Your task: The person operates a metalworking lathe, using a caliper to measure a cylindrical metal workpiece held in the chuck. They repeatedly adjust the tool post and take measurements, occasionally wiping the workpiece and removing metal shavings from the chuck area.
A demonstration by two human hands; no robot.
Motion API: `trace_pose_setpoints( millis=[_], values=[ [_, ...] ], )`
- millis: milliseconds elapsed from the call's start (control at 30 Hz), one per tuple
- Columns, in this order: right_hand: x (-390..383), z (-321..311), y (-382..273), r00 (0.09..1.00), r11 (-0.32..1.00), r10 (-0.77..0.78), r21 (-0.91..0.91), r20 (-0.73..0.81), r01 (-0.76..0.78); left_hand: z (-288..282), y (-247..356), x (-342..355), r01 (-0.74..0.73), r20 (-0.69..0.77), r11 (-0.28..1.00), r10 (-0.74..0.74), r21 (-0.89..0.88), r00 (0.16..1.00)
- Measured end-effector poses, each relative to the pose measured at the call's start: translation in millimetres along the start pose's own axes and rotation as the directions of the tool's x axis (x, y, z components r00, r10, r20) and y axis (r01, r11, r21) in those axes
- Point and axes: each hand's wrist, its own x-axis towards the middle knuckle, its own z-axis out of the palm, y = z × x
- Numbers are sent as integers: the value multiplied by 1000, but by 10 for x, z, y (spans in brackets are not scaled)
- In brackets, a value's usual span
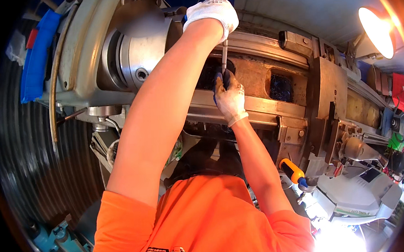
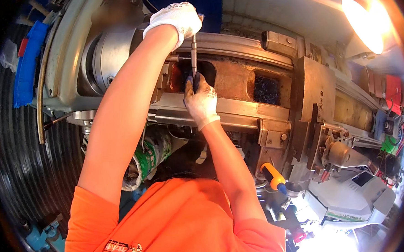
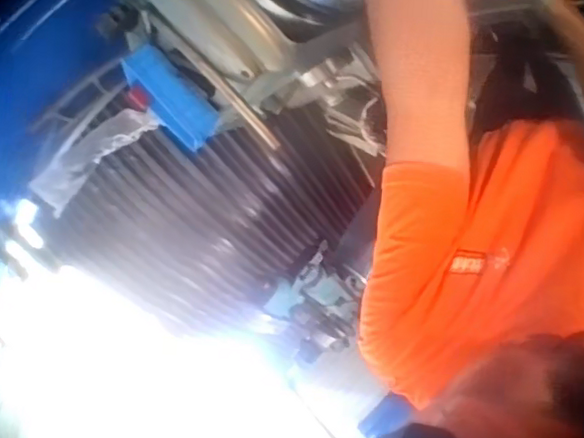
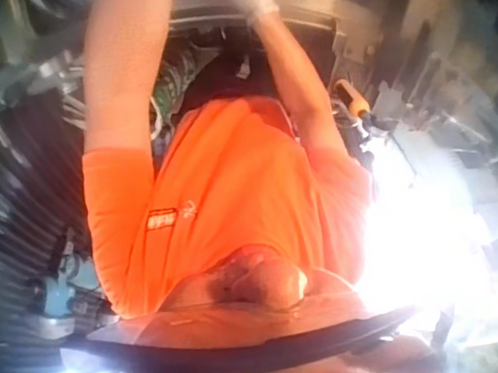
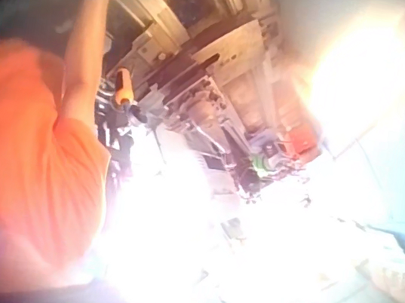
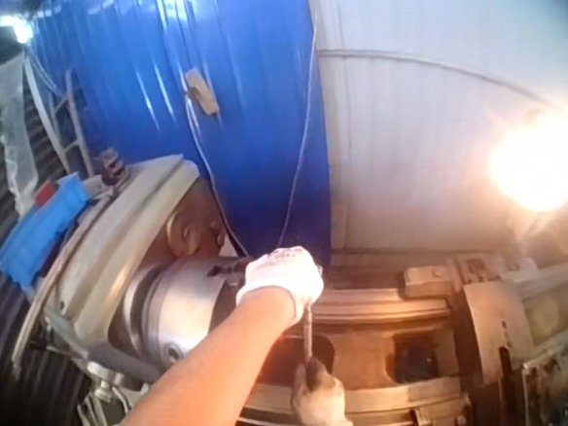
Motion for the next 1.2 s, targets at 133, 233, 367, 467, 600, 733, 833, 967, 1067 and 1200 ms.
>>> trace_pose_setpoints(
  millis=[133, 233, 367, 467, 600, 733, 833, 967, 1067, 1200],
  values=[
    [-97, -40, -56, 995, 971, 98, 215, 31, -102, 175, 83, 241, 1, 105, 996, -11, 91, 994],
    [-96, -167, -221, 995, 957, 81, 273, 58, -94, 320, 106, 343, -11, 242, 984, -32, 175, 970],
    [-3, -293, -393, 979, 868, 92, 467, 183, -169, 385, 114, 398, -126, 293, 947, 36, 295, 955],
    [69, -559, -321, 883, 727, 118, 566, 454, -388, 221, 197, 175, -191, -1, 951, 197, 242, 980],
    [511, -534, 433, 997, 958, -5, 287, -74, 26, -131, 143, -865, -327, -318, 910, 240, -255, 917],
    [981, -602, 195, 918, 904, -395, -158, 44, 397, 486, -304, -1795, -161, -222, 758, 23, -632, 975],
    [1246, -526, 86, 750, 678, -634, -330, 189, 656, 968, -382, -1871, -289, -344, 779, 100, -557, 934],
    [1345, -320, 199, 719, 666, -672, -280, 179, 692, 1207, -459, -1726, -460, -537, 777, 190, -429, 822],
    [1323, -140, 332, 754, 721, -649, -233, 101, 652, 1185, -472, -1633, -490, -584, 779, 202, -391, 786],
    [1040, 4, 885, 867, 834, -455, -244, 201, 494, 728, -297, -1274, -473, -620, 792, 156, -387, 769]
  ],
)
